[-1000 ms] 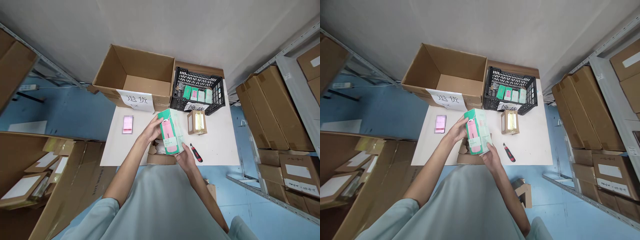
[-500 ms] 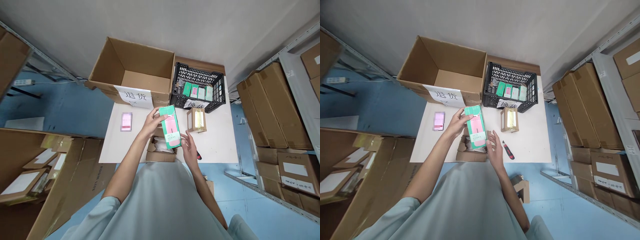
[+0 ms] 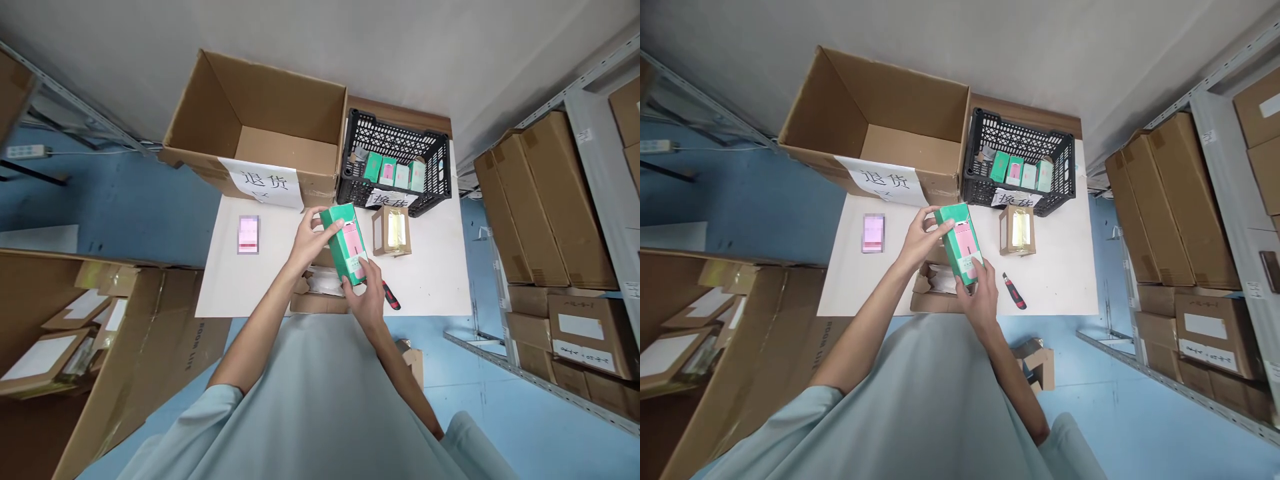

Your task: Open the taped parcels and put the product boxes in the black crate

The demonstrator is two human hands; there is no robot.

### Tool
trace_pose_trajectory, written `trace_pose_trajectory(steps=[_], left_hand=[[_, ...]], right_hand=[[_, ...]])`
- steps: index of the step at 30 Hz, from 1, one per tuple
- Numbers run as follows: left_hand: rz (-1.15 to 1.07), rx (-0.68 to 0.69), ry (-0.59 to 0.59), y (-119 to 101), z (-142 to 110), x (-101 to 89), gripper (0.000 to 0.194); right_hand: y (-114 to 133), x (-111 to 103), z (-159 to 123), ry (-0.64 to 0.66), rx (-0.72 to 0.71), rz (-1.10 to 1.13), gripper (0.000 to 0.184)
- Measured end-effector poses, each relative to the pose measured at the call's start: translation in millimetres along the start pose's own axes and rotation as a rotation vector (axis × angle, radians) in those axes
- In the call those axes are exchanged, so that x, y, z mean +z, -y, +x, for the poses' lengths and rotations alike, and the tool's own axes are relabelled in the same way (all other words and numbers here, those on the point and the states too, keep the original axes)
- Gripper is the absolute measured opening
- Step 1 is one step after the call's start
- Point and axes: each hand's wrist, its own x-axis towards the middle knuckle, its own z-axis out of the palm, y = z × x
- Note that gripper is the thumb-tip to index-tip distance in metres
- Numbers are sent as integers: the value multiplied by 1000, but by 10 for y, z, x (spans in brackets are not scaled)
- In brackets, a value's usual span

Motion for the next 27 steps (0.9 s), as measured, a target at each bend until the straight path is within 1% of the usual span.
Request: trace_pose_trajectory(steps=[2, 4, 7, 9, 11, 13, 15, 18, 21, 24, 25, 27], left_hand=[[-17, 4, 26, -16, 7, -29, 78], [-36, 27, 40, -26, 39, -65, 68], [-87, 20, 54, -26, 99, -119, 55], [-164, -28, 100, -23, 115, -142, 56], [-263, -66, 178, -24, 98, -149, 62], [-339, -81, 252, -33, 59, -144, 66], [-358, -99, 299, -46, 17, -132, 67], [-312, -114, 310, -64, -20, -103, 67], [-270, -110, 281, -78, -32, -61, 70], [-224, -104, 242, -91, -42, -18, 70], [-205, -106, 231, -93, -45, -7, 71], [-168, -119, 209, -82, -49, 12, 73]], right_hand=[[31, -49, 28, 3, 157, 248, 61], [60, -102, 61, 13, 301, 509, 63], [65, -160, 92, 89, 483, 842, 60], [46, -176, 86, 165, 598, 1021, 55], [23, -178, 58, 206, 693, 1155, 52], [6, -177, 18, 211, 772, 1236, 53], [-7, -177, -22, 210, 833, 1286, 55], [-28, -185, -60, 227, 880, 1312, 59], [-52, -203, -66, 278, 860, 1285, 60], [-84, -252, -49, 342, 783, 1220, 65], [-96, -279, -43, 346, 748, 1186, 67], [-125, -347, -39, 313, 674, 1094, 70]])
